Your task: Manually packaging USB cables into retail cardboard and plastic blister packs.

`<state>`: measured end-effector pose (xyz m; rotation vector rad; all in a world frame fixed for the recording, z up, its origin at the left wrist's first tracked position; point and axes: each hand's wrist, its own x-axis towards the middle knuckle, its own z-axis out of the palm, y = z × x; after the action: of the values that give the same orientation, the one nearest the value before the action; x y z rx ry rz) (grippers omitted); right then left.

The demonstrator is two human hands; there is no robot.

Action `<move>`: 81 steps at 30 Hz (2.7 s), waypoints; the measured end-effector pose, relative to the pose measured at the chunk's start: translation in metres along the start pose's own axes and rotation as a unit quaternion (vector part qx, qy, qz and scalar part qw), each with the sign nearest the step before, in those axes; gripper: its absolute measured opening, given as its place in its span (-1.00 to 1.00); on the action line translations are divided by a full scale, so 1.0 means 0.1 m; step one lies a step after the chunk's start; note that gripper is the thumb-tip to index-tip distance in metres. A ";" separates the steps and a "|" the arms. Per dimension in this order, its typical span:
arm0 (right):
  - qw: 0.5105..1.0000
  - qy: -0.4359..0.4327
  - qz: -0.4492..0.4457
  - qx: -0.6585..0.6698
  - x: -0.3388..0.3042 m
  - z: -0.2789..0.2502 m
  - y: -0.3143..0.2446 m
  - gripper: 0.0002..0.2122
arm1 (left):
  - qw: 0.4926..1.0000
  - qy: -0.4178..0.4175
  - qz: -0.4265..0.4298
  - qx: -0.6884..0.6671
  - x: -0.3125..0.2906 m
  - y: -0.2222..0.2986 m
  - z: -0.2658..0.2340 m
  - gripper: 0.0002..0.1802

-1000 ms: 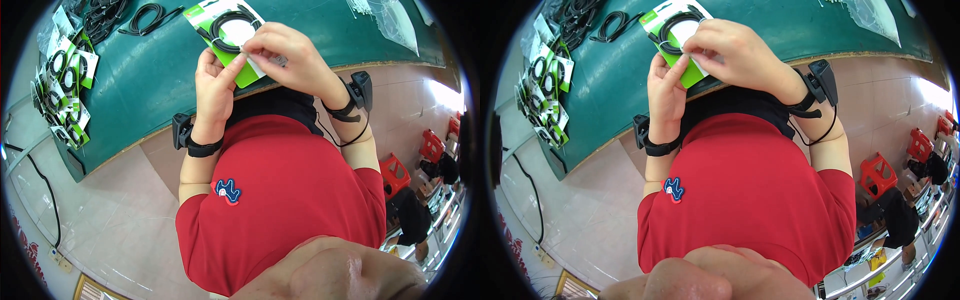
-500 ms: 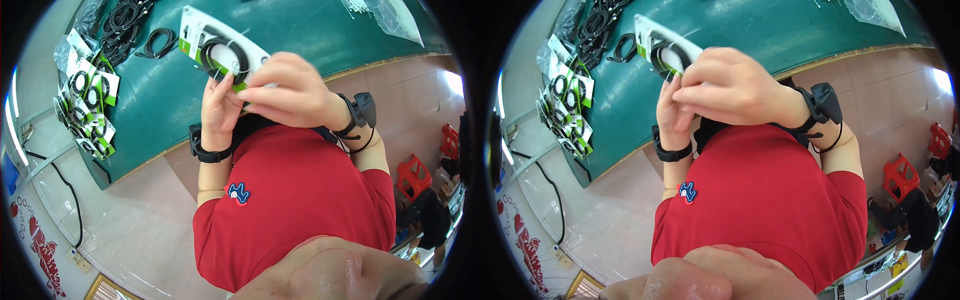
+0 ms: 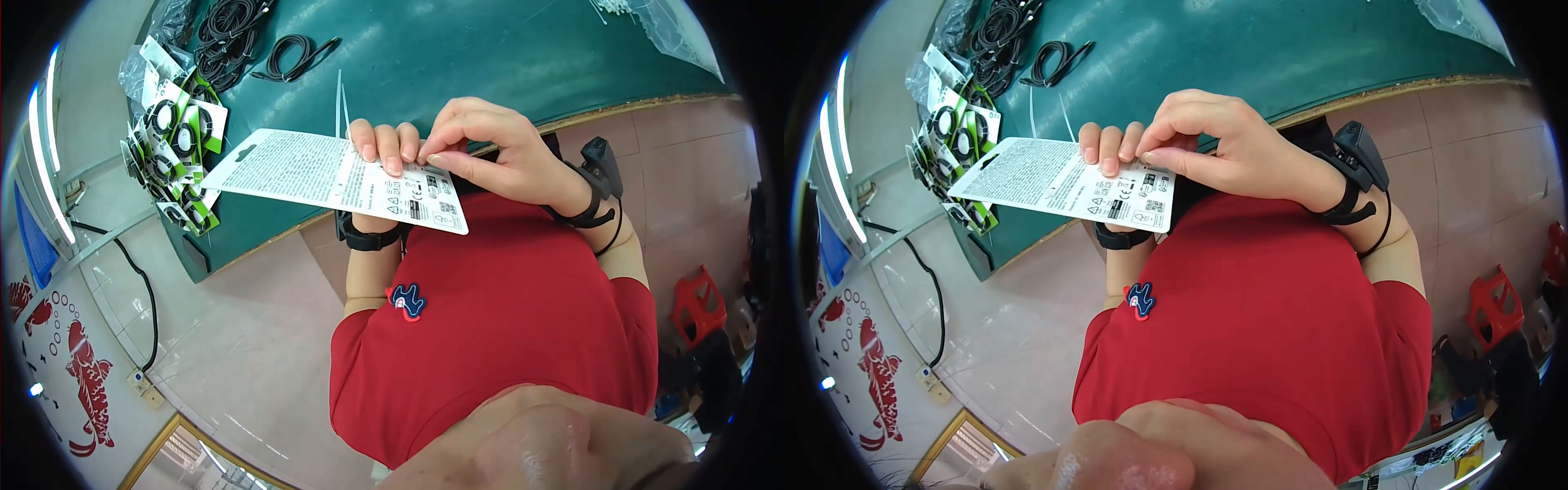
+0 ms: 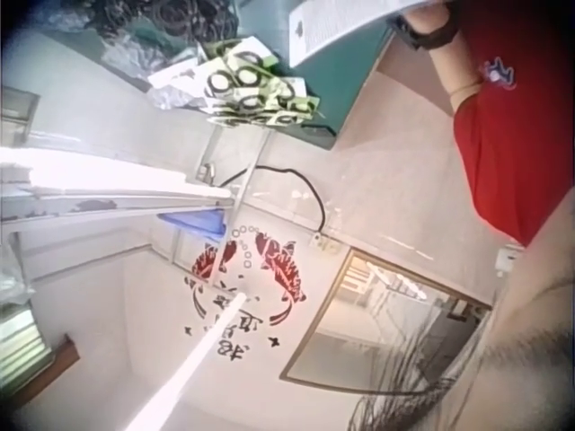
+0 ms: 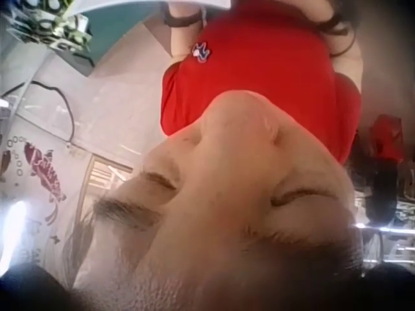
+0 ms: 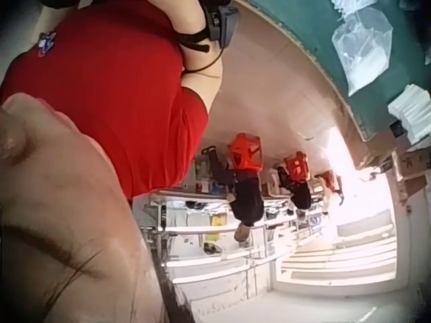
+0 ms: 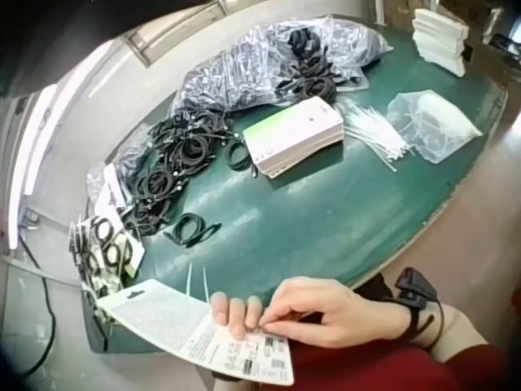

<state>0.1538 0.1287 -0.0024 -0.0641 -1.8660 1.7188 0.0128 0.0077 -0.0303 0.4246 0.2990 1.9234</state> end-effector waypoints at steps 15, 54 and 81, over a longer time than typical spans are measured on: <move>0.999 -0.003 -0.043 -0.003 -0.11 0.04 0.00 -0.88 | 0.999 -0.022 -0.019 0.045 -0.08 -0.08 -0.12 -0.81; 0.959 0.139 0.198 0.150 -0.23 -0.66 0.11 -0.88 | 0.945 -0.072 0.097 0.305 -0.14 0.04 -0.03 -0.74; 0.951 0.202 0.225 0.068 -0.04 -0.79 0.25 -0.79 | 0.700 -0.032 0.114 0.704 -0.15 -0.09 -0.08 -0.72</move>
<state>0.1838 0.2013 -0.0282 -0.7805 -1.4949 1.9417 0.0221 -0.0031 -0.0438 1.5602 1.7683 1.5242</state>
